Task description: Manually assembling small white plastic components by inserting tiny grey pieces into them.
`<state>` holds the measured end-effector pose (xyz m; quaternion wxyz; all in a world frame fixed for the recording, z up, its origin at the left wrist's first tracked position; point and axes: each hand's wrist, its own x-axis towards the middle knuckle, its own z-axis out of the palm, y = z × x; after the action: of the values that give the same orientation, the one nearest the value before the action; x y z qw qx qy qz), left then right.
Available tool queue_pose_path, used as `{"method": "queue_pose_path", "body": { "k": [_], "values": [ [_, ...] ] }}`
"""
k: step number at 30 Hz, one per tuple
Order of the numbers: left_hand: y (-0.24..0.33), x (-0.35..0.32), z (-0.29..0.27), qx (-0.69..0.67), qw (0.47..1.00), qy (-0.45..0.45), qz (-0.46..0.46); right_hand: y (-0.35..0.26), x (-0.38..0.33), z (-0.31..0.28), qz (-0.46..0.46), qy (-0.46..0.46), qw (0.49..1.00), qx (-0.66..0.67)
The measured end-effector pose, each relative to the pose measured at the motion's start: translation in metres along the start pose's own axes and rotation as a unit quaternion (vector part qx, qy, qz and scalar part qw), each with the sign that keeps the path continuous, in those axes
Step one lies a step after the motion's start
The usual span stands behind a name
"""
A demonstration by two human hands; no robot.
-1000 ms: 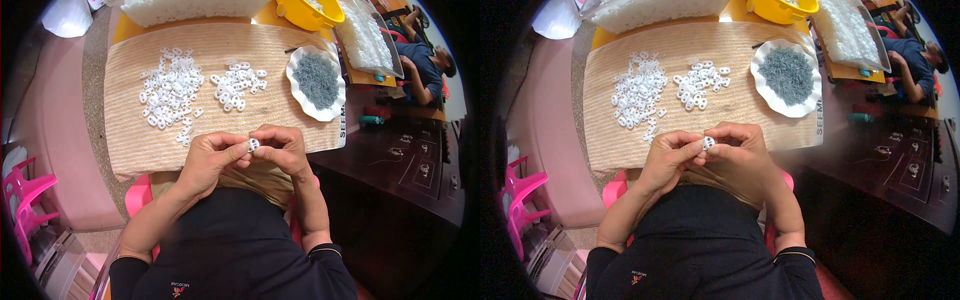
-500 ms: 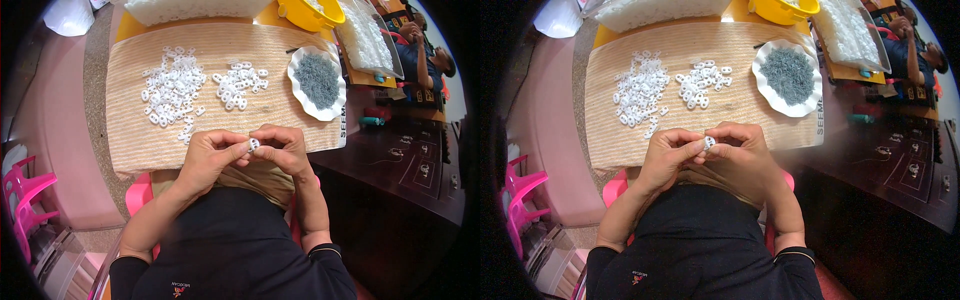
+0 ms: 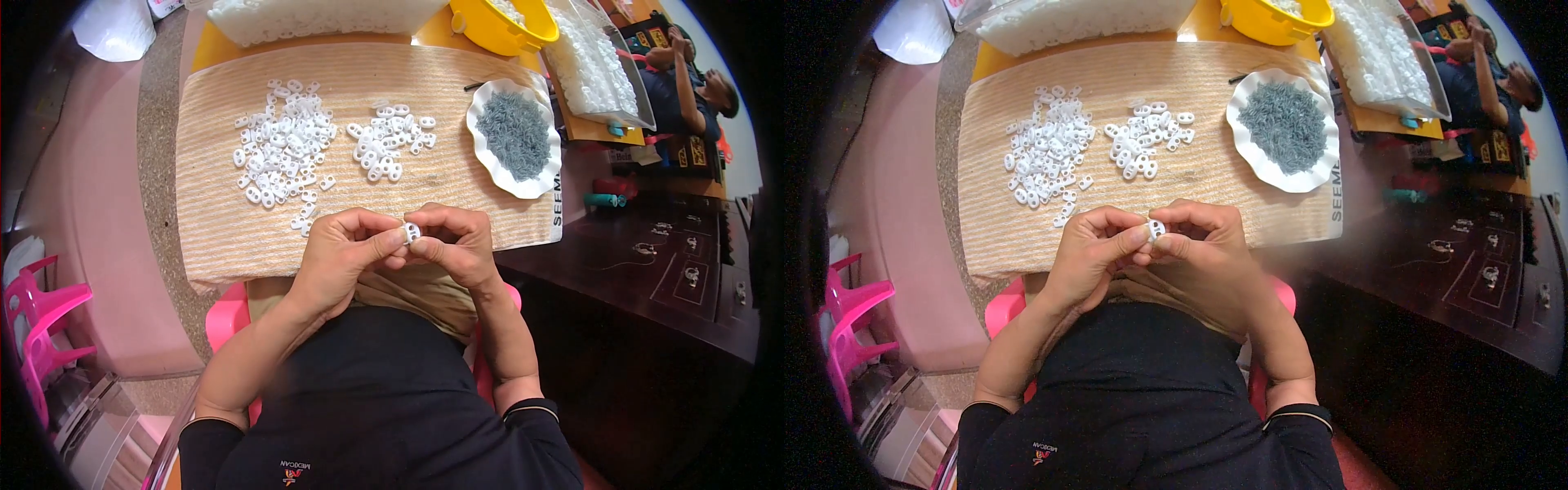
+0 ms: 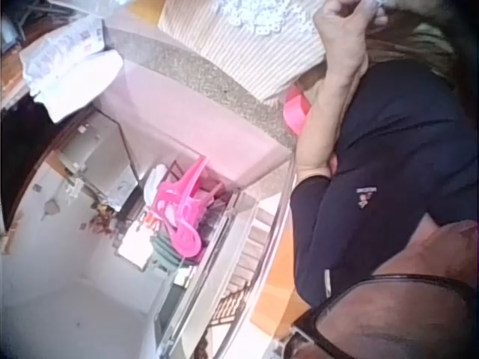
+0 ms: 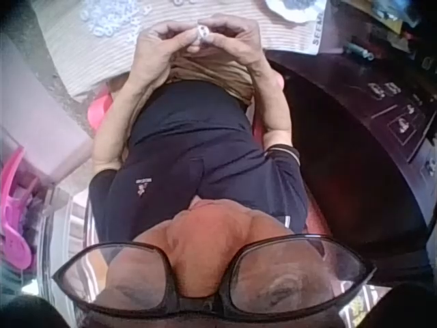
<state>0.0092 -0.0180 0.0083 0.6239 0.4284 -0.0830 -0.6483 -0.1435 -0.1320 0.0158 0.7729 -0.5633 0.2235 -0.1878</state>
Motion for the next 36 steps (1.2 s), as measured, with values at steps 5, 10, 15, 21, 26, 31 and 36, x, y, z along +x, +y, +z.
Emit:
{"method": "queue_pose_path", "body": {
  "k": [5,10,15,21,26,31,36],
  "values": [
    [-0.001,0.000,0.000,-0.021,1.000,0.004,-0.001,-0.004,-0.001,0.006,0.011,0.014,1.000,0.021],
    [-0.006,0.002,-0.002,-0.056,0.998,-0.005,-0.005,-0.002,-0.001,0.008,-0.008,0.011,1.000,0.023],
    [-0.009,0.003,-0.003,-0.094,0.994,-0.052,-0.010,-0.002,-0.001,0.011,-0.035,0.008,0.999,0.026],
    [-0.001,0.001,0.005,-0.109,0.991,-0.083,-0.009,0.008,-0.002,0.004,-0.085,0.019,0.995,-0.055],
    [-0.003,0.000,-0.002,-0.100,0.990,-0.098,-0.011,0.005,-0.003,0.010,-0.098,0.024,0.993,-0.067],
    [-0.005,-0.003,0.003,-0.107,0.987,-0.115,0.011,0.005,-0.006,0.008,-0.136,0.015,0.982,-0.129],
    [-0.010,-0.005,0.007,-0.154,0.983,-0.100,0.024,-0.001,-0.004,0.012,-0.157,0.003,0.977,-0.147]
  ]
}}
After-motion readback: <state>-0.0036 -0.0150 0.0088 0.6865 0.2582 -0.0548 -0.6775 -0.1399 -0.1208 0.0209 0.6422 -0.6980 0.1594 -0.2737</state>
